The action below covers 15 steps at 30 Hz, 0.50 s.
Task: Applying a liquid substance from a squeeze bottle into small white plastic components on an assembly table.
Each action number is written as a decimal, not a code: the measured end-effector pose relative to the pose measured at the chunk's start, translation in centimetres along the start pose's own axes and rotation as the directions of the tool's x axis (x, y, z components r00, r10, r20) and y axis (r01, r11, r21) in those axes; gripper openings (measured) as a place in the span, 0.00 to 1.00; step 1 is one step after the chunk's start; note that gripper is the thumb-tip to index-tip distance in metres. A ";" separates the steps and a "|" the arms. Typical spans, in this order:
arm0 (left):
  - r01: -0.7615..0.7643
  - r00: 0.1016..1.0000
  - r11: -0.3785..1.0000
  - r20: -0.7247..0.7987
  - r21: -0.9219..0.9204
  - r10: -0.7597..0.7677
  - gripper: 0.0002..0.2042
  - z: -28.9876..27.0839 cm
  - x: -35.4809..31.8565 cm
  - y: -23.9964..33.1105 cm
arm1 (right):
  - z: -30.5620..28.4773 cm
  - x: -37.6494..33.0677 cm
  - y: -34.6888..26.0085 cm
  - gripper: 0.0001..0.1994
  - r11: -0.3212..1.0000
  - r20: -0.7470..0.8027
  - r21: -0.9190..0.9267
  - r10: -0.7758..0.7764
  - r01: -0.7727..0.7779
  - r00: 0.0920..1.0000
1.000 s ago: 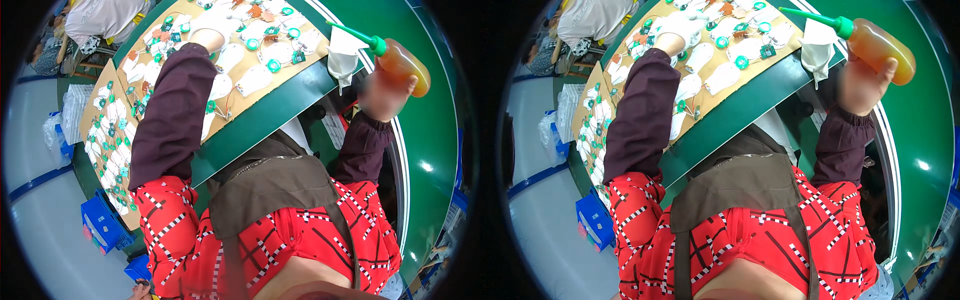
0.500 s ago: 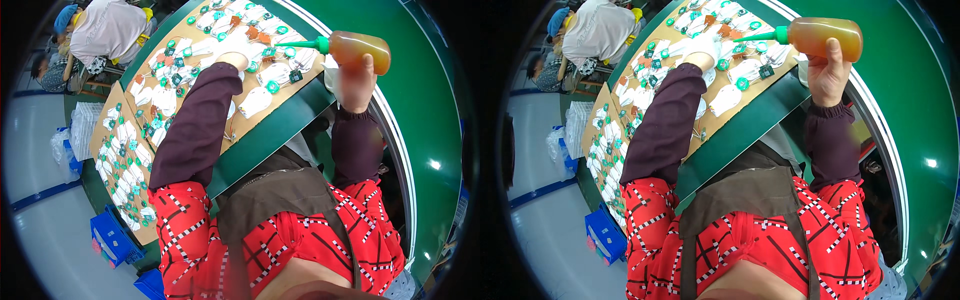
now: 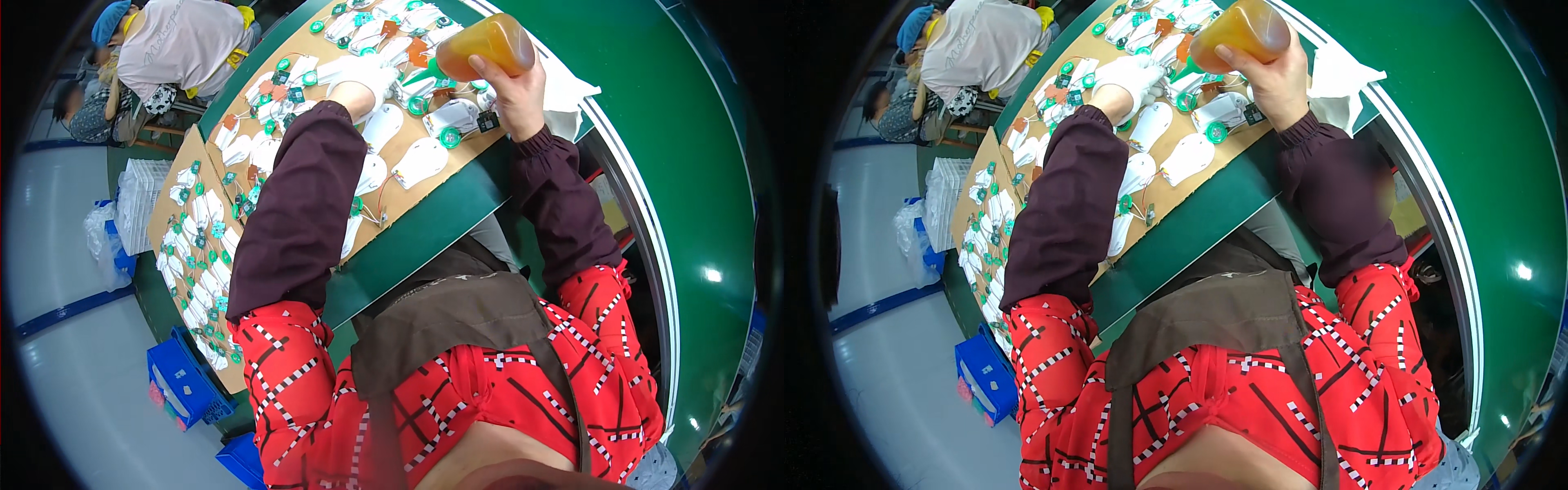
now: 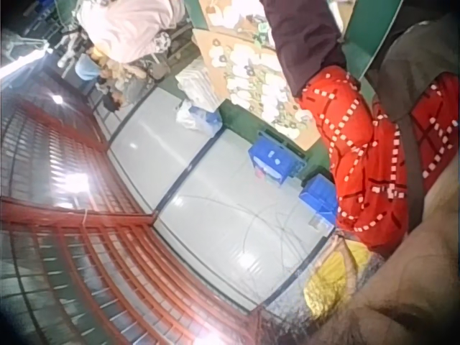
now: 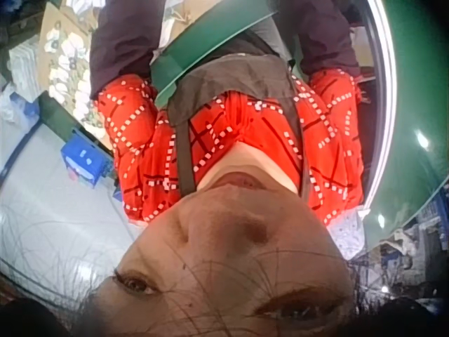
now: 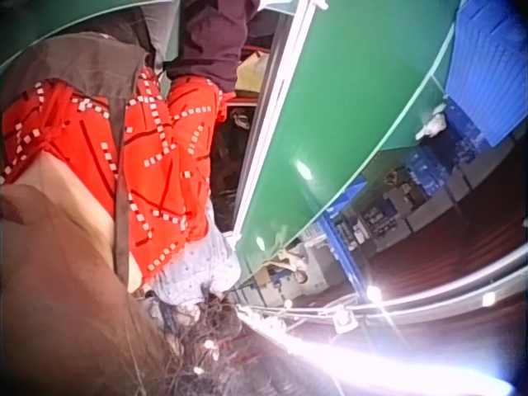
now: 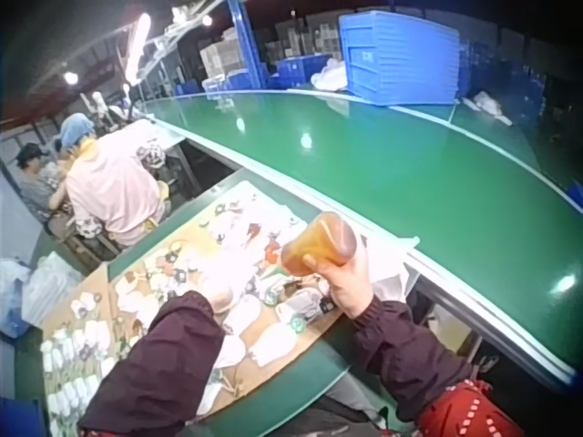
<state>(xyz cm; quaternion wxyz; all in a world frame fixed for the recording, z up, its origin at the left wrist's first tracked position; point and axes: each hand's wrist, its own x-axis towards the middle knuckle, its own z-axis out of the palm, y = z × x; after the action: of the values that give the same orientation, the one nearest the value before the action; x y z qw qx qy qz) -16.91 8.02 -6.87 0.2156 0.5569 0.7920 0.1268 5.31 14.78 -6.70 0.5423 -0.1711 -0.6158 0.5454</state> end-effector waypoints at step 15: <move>-0.075 0.997 0.996 -0.009 -0.053 0.075 0.09 0.0 -0.5 -0.8 | 1.9 -0.1 -2.3 0.25 0.990 0.086 0.087 0.104 -0.111 0.991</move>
<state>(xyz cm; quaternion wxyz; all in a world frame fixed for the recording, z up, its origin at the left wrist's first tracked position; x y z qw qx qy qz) -17.42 7.33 -7.11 0.2226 0.5799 0.7676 0.1579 4.57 12.98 -4.39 0.4940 -0.1566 -0.6015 0.6080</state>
